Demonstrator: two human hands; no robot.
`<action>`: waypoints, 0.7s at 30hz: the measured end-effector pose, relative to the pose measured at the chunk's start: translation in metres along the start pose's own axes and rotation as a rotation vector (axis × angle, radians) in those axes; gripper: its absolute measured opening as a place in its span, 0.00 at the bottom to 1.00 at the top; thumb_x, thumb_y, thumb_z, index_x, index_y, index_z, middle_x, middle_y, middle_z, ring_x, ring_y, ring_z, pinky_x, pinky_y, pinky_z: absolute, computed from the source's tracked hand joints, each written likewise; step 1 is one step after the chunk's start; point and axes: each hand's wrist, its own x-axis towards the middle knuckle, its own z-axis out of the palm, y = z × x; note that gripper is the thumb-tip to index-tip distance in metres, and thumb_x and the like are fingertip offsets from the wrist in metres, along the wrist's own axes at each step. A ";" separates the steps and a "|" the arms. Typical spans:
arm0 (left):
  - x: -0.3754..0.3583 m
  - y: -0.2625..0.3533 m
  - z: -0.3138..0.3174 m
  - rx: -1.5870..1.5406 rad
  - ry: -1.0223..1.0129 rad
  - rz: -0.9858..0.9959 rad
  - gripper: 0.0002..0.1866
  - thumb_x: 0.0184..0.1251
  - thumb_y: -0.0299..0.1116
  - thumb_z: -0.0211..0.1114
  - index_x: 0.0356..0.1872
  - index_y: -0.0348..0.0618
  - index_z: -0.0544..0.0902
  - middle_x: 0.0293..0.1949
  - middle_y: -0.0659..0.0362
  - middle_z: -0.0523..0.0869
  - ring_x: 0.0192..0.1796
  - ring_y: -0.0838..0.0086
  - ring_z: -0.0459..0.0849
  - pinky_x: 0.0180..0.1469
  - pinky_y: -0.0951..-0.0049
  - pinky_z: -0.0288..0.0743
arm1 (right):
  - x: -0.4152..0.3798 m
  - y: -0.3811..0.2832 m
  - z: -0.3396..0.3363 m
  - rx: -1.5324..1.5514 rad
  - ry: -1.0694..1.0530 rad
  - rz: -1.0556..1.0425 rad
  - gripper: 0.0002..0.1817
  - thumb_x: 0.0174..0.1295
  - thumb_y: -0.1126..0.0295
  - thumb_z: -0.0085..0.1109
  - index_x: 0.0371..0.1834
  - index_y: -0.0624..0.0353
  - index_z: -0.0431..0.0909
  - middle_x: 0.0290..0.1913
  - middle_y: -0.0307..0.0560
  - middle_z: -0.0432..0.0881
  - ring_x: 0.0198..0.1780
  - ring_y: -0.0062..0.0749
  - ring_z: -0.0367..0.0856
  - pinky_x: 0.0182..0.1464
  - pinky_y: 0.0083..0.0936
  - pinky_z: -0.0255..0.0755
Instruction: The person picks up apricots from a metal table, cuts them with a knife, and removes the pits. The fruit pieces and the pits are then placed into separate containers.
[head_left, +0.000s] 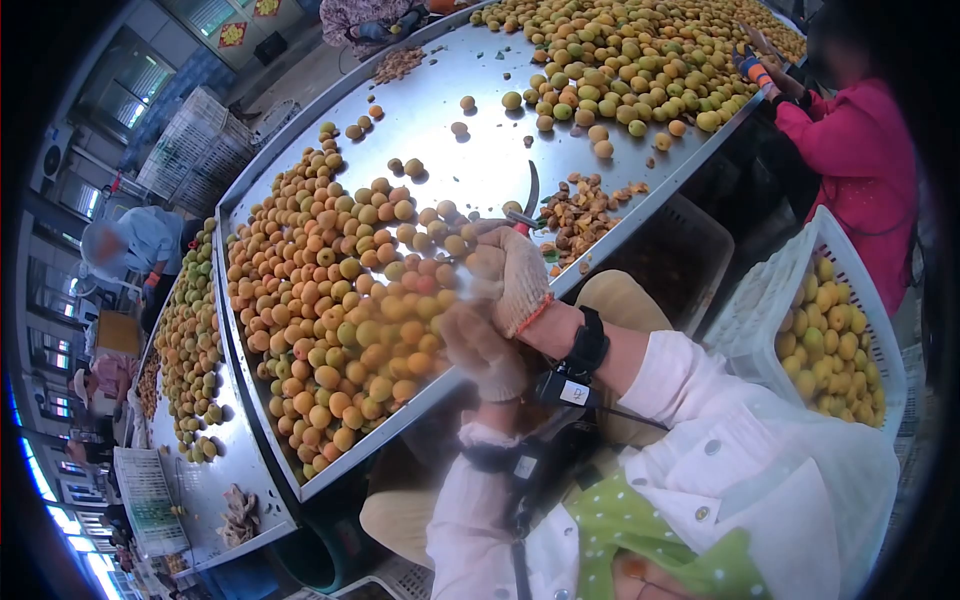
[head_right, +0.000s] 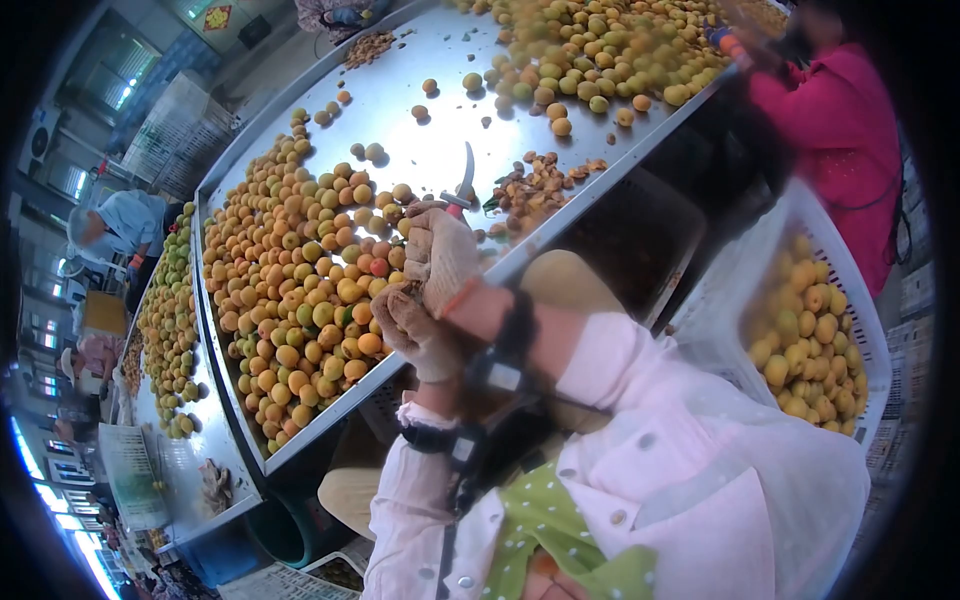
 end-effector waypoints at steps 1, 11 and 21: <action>-0.001 -0.001 0.001 0.000 0.000 -0.002 0.18 0.79 0.41 0.50 0.56 0.36 0.73 0.47 0.52 0.80 0.45 0.70 0.75 0.51 0.66 0.73 | -0.003 0.000 0.001 -0.152 0.020 -0.070 0.08 0.63 0.73 0.54 0.44 0.55 0.78 0.34 0.38 0.79 0.37 0.23 0.80 0.35 0.22 0.79; 0.009 0.014 0.007 -0.046 0.024 -0.222 0.15 0.77 0.38 0.49 0.41 0.36 0.77 0.37 0.55 0.78 0.39 0.72 0.77 0.41 0.71 0.73 | -0.010 -0.003 0.009 -0.891 -0.026 -0.505 0.07 0.63 0.79 0.51 0.43 0.61 0.77 0.30 0.35 0.77 0.31 0.22 0.77 0.35 0.19 0.75; 0.009 0.013 0.014 -0.298 0.046 -0.287 0.18 0.78 0.41 0.48 0.48 0.35 0.76 0.44 0.53 0.81 0.45 0.66 0.80 0.47 0.64 0.75 | -0.009 -0.023 0.017 0.153 -0.165 0.127 0.06 0.69 0.72 0.42 0.34 0.52 0.70 0.14 0.27 0.56 0.10 0.16 0.51 0.08 0.17 0.46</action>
